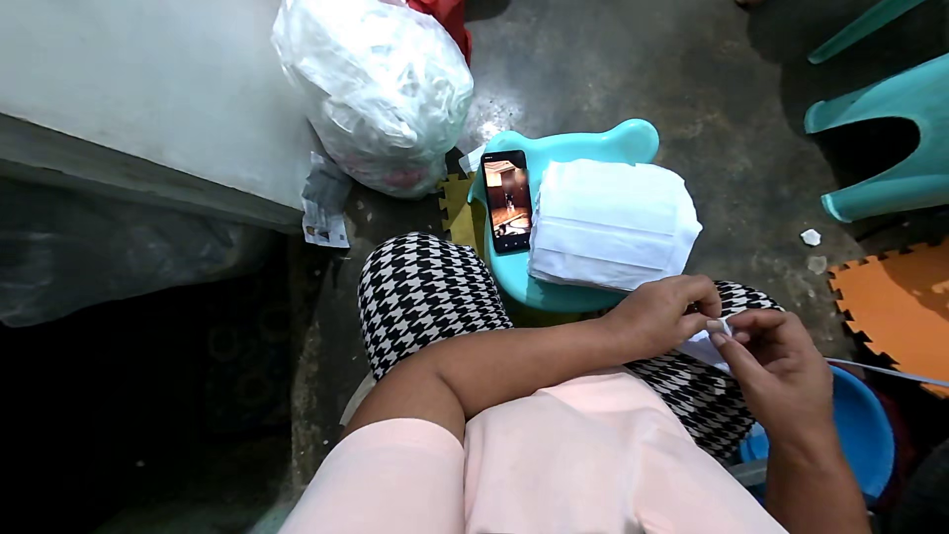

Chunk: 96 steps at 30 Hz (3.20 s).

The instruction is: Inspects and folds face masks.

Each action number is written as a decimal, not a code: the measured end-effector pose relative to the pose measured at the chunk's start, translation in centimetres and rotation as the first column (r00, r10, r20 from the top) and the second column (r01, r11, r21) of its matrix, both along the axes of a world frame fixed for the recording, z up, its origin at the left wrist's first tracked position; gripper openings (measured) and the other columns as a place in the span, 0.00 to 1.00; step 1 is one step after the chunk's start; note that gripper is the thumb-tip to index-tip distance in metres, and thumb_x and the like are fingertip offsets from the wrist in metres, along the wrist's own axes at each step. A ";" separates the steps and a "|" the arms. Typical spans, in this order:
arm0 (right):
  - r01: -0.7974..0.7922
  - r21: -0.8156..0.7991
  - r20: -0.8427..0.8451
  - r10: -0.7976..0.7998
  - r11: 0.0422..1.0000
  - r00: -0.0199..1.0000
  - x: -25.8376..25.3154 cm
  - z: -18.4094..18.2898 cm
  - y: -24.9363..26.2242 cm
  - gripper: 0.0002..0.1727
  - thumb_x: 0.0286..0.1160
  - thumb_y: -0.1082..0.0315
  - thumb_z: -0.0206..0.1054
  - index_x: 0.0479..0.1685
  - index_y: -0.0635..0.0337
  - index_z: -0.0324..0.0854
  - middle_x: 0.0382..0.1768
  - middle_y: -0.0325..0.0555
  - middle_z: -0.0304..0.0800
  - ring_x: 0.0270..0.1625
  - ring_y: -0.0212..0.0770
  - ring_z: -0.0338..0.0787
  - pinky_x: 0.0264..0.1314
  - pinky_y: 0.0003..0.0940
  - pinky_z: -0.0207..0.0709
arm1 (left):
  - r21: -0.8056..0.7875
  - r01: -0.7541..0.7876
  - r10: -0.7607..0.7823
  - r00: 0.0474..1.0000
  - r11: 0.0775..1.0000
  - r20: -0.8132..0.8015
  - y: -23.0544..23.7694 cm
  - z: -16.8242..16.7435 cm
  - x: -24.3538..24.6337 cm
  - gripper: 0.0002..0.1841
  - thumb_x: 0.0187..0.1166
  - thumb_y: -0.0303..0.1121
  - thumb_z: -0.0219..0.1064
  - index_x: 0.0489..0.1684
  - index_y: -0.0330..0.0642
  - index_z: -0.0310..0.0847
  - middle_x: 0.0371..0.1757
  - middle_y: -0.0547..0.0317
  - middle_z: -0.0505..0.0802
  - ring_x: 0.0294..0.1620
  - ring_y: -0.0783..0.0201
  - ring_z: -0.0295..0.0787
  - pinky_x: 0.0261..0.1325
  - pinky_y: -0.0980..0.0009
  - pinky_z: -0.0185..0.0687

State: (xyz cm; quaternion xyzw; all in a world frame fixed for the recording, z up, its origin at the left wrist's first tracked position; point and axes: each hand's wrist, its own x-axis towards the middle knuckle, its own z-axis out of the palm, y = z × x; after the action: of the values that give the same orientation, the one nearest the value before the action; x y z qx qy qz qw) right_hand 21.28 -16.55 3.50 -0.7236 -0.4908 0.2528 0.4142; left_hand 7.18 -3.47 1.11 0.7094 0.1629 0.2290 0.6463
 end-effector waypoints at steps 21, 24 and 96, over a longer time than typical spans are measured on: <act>-0.020 0.030 -0.054 0.022 0.999 0.998 0.1 0.1 0.2 0.13 0.68 0.71 0.68 0.50 0.59 0.76 0.37 0.27 0.82 0.36 0.16 0.81 0.39 0.11 0.77 | 0.010 -0.015 0.015 1.000 1.000 -0.001 0.0 0.1 0.2 0.09 0.78 0.20 0.65 0.52 0.26 0.85 0.50 0.40 0.90 0.48 0.57 0.89 0.57 0.66 0.85; -0.014 0.012 -0.045 0.014 1.000 0.999 0.1 0.1 0.2 0.12 0.68 0.71 0.67 0.49 0.62 0.78 0.37 0.29 0.83 0.36 0.17 0.81 0.39 0.11 0.77 | 0.001 -0.017 0.017 1.000 1.000 -0.004 0.1 0.1 0.1 0.09 0.79 0.20 0.65 0.52 0.26 0.84 0.50 0.40 0.89 0.48 0.56 0.89 0.57 0.66 0.84; -0.121 -0.029 0.302 0.124 0.992 0.945 1.6 0.5 0.0 0.14 0.78 0.63 0.62 0.42 0.67 0.85 0.38 0.47 0.88 0.43 0.27 0.84 0.49 0.20 0.78 | -0.253 0.118 -0.146 0.985 0.960 -0.096 0.3 0.1 0.0 0.12 0.81 0.34 0.71 0.47 0.32 0.86 0.33 0.58 0.89 0.33 0.74 0.81 0.44 0.75 0.78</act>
State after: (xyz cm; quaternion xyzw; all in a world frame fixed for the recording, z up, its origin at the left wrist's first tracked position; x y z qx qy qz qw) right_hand 22.91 -16.50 4.03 -0.7241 -0.5911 0.1665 0.3139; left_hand 7.20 -3.12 1.20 0.6450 0.1786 0.1227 0.7328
